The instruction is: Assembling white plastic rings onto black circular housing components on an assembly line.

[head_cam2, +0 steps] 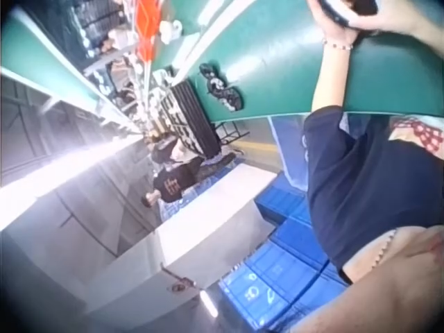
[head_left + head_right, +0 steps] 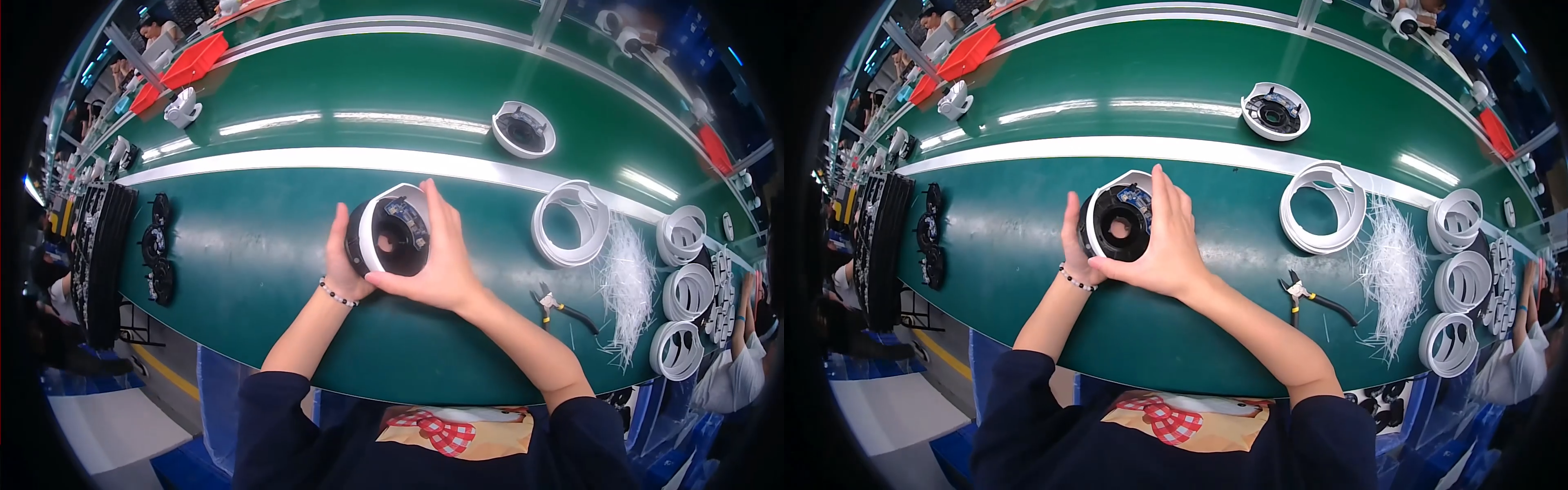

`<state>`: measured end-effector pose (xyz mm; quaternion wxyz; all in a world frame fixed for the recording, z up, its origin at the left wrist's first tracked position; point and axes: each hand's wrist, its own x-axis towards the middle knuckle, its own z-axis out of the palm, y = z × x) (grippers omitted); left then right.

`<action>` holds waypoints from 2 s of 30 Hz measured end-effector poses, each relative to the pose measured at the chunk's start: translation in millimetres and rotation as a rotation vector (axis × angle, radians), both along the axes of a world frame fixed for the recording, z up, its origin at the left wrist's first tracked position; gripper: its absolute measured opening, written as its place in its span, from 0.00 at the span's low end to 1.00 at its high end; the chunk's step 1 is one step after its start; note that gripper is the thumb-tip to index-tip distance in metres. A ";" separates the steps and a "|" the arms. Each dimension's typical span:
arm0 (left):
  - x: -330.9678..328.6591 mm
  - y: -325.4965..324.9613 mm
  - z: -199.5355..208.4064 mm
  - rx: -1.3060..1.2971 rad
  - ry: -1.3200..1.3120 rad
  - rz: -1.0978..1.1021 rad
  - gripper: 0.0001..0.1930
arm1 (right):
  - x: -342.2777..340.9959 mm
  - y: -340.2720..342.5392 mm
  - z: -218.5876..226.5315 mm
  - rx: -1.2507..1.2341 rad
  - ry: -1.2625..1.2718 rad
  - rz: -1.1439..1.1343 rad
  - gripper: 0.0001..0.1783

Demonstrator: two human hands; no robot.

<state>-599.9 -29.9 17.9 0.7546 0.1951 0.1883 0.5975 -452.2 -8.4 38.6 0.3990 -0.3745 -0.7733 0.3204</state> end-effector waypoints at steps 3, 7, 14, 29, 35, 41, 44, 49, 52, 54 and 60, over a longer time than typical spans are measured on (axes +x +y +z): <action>4.3 3.6 0.5 -0.061 0.017 0.050 0.29 | 0.1 6.5 4.1 -0.062 0.108 0.004 0.63; 1.0 7.8 -2.4 -0.052 0.037 0.032 0.31 | -4.2 9.6 1.3 -0.079 0.066 -0.011 0.63; -0.6 9.7 -1.4 -0.129 -0.082 0.015 0.31 | 1.3 23.5 8.5 -0.177 0.174 0.223 0.55; 7.8 4.1 -9.6 -0.085 -0.233 -0.122 0.28 | 13.6 35.5 -7.1 -0.284 0.334 0.147 0.54; 22.5 9.8 -16.0 -0.056 -0.110 -0.067 0.31 | 8.1 14.5 -10.0 -0.078 0.041 0.051 0.56; 42.9 -5.2 -8.0 -0.024 -0.078 0.016 0.31 | 23.4 -11.2 -3.7 0.107 -0.017 0.015 0.58; 40.8 -6.4 -0.3 0.013 -0.128 0.028 0.30 | 26.6 -8.2 9.5 0.107 -0.072 0.044 0.60; 40.3 13.5 5.7 -0.032 -0.117 0.100 0.32 | 15.2 12.4 8.9 0.161 -0.038 -0.003 0.62; 39.1 26.2 1.3 -0.027 -0.075 0.115 0.41 | 5.8 19.7 5.5 0.339 -0.109 -0.072 0.62; 39.5 23.5 11.6 0.013 -0.060 0.106 0.45 | 8.7 23.7 5.5 0.287 -0.134 -0.064 0.64; 30.9 30.5 9.2 0.047 -0.017 0.032 0.42 | 6.7 25.4 16.8 0.189 -0.150 -0.113 0.64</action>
